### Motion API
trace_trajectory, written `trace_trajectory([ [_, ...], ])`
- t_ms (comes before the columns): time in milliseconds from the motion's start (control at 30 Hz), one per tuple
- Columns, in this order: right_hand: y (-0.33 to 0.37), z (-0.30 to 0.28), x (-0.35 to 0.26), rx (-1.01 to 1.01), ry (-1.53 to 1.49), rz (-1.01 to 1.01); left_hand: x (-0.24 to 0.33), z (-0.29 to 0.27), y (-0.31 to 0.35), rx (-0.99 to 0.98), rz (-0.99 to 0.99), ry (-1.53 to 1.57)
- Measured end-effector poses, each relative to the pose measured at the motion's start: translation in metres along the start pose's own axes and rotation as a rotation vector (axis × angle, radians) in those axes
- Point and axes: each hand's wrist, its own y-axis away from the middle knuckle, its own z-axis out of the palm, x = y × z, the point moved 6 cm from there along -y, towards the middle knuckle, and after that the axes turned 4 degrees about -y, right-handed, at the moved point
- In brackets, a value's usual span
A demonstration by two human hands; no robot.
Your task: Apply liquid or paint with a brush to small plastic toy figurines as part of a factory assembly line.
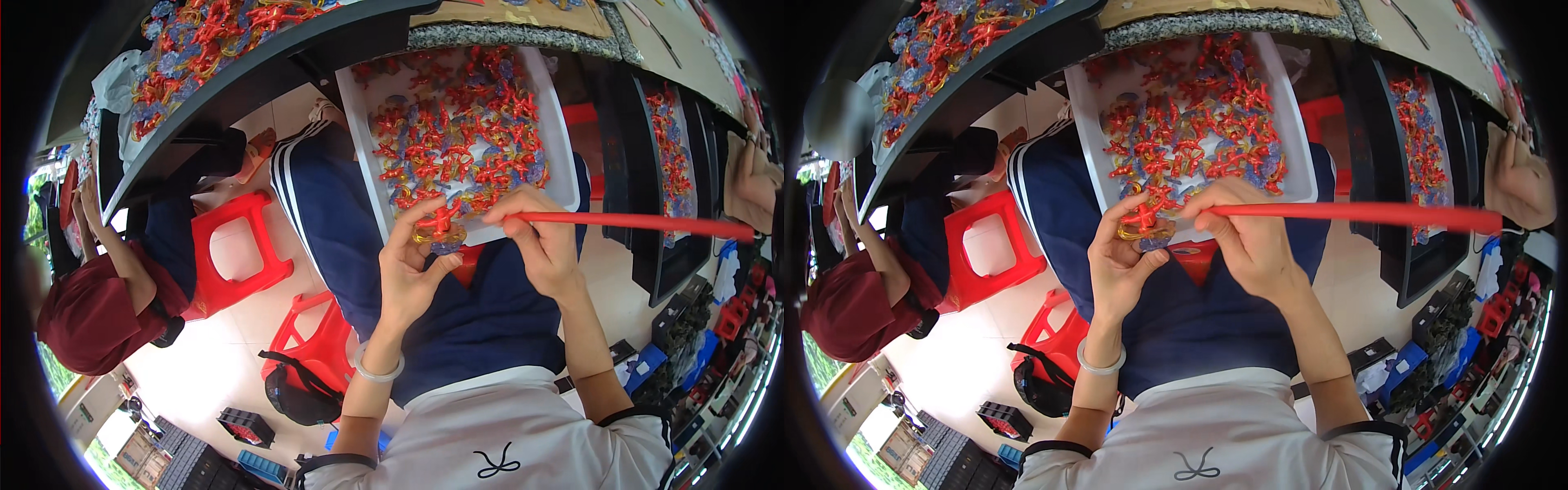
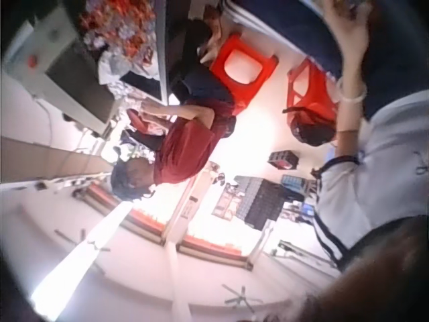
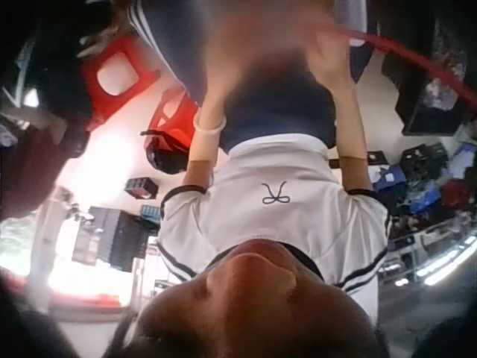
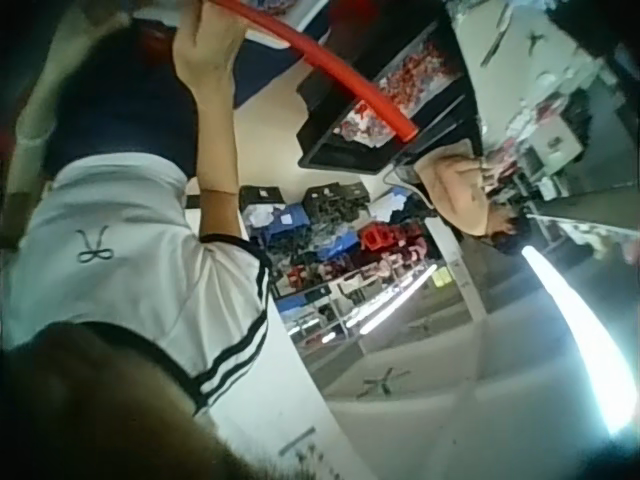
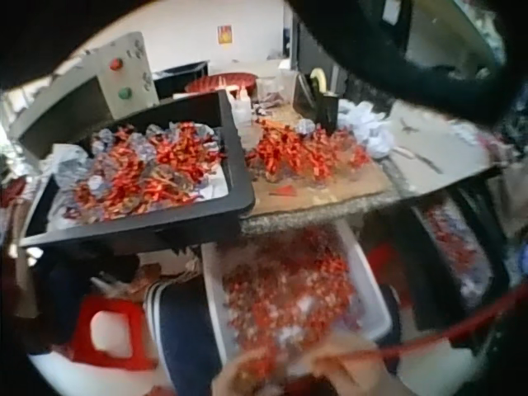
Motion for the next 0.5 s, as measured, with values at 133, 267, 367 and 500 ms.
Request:
trace_trajectory([
  [133, 0.0, 0.002, -0.004, 0.053, -0.05, -0.052, -0.003, 0.005, -0.001, -0.008, -0.029, 0.045],
  [267, -0.014, -0.004, 0.012, -0.057, -0.009, -0.004, -0.008, 0.009, -0.019, -0.051, -0.032, 0.086],
  [367, -0.027, -0.025, 0.0, 0.014, 0.109, -0.04, 0.009, 0.012, -0.027, -0.071, -0.055, 0.134],
  [500, -0.022, -0.003, -0.008, 0.108, -0.118, 0.055, 0.03, -0.013, -0.005, 0.035, -0.135, -0.148],
])
